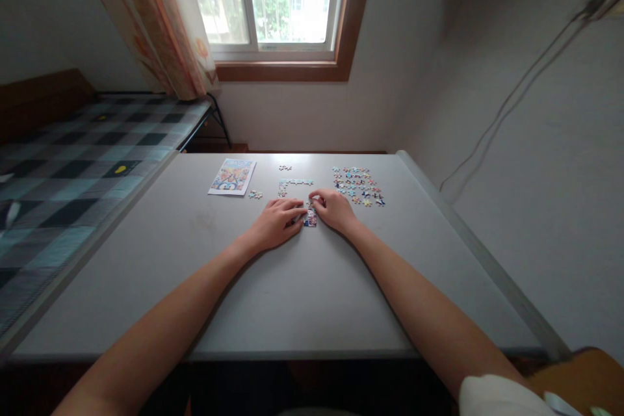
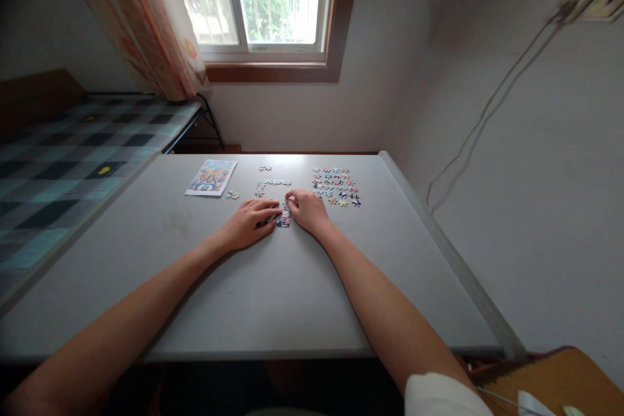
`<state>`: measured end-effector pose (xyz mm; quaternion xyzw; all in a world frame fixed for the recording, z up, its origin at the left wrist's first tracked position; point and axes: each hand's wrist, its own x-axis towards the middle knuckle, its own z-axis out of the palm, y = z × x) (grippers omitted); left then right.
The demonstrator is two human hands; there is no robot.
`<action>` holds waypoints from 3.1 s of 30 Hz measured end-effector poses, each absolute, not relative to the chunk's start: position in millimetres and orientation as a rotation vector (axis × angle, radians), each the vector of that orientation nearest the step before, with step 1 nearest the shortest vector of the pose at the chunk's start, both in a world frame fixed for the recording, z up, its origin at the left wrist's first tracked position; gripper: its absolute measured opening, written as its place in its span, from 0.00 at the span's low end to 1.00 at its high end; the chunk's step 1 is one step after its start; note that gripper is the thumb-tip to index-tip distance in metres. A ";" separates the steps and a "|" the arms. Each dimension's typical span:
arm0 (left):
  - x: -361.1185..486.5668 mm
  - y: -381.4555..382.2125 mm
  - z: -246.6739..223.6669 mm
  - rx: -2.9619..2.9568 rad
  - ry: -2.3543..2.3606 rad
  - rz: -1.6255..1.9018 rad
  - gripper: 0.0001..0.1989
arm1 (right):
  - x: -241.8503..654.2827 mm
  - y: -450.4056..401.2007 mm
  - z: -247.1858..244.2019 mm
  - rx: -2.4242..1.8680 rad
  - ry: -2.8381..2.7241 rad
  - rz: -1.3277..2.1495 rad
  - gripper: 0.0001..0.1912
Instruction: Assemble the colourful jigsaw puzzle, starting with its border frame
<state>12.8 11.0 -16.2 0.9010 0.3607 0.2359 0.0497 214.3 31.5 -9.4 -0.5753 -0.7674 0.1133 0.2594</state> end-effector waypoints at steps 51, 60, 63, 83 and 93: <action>13.0 11.4 -15.8 2.743 1.095 0.718 0.15 | 214.5 33.2 -12.6 -1.547 -2.106 0.300 0.13; 12.4 12.1 -17.0 2.736 1.104 0.713 0.15 | 214.9 33.1 -12.1 -1.555 -2.115 0.282 0.13; 12.2 12.0 -17.1 2.743 1.100 0.713 0.16 | 214.0 32.4 -10.5 -1.556 -2.113 0.285 0.13; 13.6 10.7 -13.1 2.719 1.106 0.693 0.15 | 201.5 109.8 43.0 -1.553 -2.134 0.391 0.11; 13.0 10.5 -12.9 2.703 1.111 0.692 0.15 | 159.8 154.6 14.8 -1.710 -2.363 0.134 0.21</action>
